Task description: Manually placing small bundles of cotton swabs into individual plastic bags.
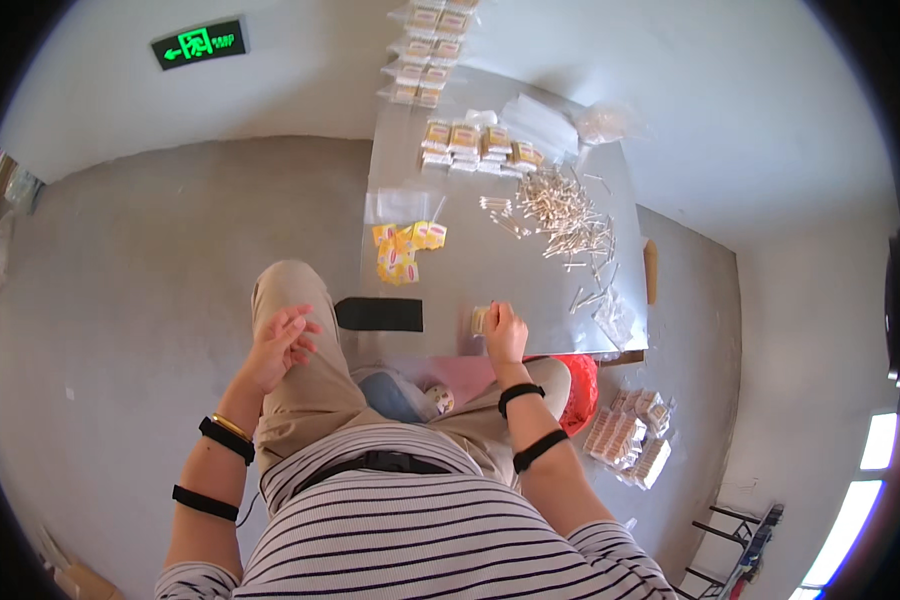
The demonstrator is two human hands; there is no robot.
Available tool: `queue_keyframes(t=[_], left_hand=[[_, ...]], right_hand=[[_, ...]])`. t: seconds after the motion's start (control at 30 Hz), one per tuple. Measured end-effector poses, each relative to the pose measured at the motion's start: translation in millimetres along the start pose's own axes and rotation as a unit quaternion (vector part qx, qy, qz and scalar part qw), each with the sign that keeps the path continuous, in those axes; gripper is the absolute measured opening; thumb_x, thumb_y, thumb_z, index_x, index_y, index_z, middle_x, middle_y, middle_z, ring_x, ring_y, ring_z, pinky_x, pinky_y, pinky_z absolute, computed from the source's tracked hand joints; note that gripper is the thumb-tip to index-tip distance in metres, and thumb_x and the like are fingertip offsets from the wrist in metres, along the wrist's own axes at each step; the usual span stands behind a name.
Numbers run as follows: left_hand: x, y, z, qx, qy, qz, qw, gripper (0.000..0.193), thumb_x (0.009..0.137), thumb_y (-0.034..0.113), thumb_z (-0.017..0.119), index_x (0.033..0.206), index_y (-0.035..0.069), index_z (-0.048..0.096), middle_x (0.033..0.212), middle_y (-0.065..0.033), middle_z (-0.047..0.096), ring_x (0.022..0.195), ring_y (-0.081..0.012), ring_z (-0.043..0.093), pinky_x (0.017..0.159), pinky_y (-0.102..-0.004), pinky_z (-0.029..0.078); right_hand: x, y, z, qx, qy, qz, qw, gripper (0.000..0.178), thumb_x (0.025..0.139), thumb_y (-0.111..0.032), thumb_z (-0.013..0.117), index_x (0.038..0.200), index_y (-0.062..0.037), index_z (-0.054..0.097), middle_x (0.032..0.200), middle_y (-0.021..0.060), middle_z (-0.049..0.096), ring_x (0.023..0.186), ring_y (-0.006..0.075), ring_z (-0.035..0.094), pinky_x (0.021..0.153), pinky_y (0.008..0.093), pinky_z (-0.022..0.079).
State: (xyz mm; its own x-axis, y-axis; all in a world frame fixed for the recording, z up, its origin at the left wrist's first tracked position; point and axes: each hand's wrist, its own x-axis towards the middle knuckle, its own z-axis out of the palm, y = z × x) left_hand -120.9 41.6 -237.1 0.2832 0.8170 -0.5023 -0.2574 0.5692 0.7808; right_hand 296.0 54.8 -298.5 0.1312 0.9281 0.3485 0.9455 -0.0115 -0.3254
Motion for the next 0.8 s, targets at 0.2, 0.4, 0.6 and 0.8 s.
queue_keyframes(t=[0.2,0.4,0.6,0.8], left_hand=[[8.6,19.2,58.4,0.203,-0.048,-0.034,0.977,0.046,0.101,0.037,0.061,0.135,0.008,0.053,0.116,-0.0084,0.067,0.095,-0.0129,0.065,0.084,-0.0309,0.053],[8.9,58.7,209.5,-0.043,-0.179,0.093,0.978,0.051,0.096,0.03,0.071,0.134,0.002,0.053,0.118,-0.0103,0.067,0.109,-0.0132,0.062,0.097,-0.0296,0.047],[-21.2,91.3,237.5,-0.046,-0.176,0.192,0.964,0.032,0.088,0.017,0.079,0.115,0.003,0.069,0.104,-0.0022,0.072,0.098,-0.0089,0.066,0.091,-0.0262,0.05],[-64.7,125.4,249.9,0.367,-0.165,0.462,0.79,0.026,0.078,0.017,0.085,0.103,0.014,0.077,0.082,-0.0045,0.075,0.077,-0.0169,0.07,0.107,-0.0418,0.042]], right_hand=[[31.1,-32.4,-57.4,0.228,0.078,0.15,0.959,0.037,0.103,-0.016,0.054,0.07,-0.0001,0.05,0.055,0.0116,0.047,0.049,0.0187,0.037,0.048,0.0373,0.032],[27.3,-126.9,-145.0,0.519,0.128,0.166,0.829,0.031,0.108,-0.024,0.045,0.084,-0.0066,0.053,0.067,-0.0072,0.05,0.057,0.0026,0.048,0.046,0.022,0.037],[0.9,-127.7,-164.7,0.584,0.072,0.029,0.808,0.01,0.103,-0.01,0.052,0.102,-0.0013,0.056,0.088,0.0017,0.058,0.076,0.0102,0.057,0.07,0.0256,0.049],[-3.0,-124.0,-206.2,0.605,-0.146,-0.002,0.783,0.02,0.087,0.001,0.07,0.106,0.0029,0.069,0.102,0.0101,0.068,0.094,0.0198,0.065,0.084,0.0314,0.051]])
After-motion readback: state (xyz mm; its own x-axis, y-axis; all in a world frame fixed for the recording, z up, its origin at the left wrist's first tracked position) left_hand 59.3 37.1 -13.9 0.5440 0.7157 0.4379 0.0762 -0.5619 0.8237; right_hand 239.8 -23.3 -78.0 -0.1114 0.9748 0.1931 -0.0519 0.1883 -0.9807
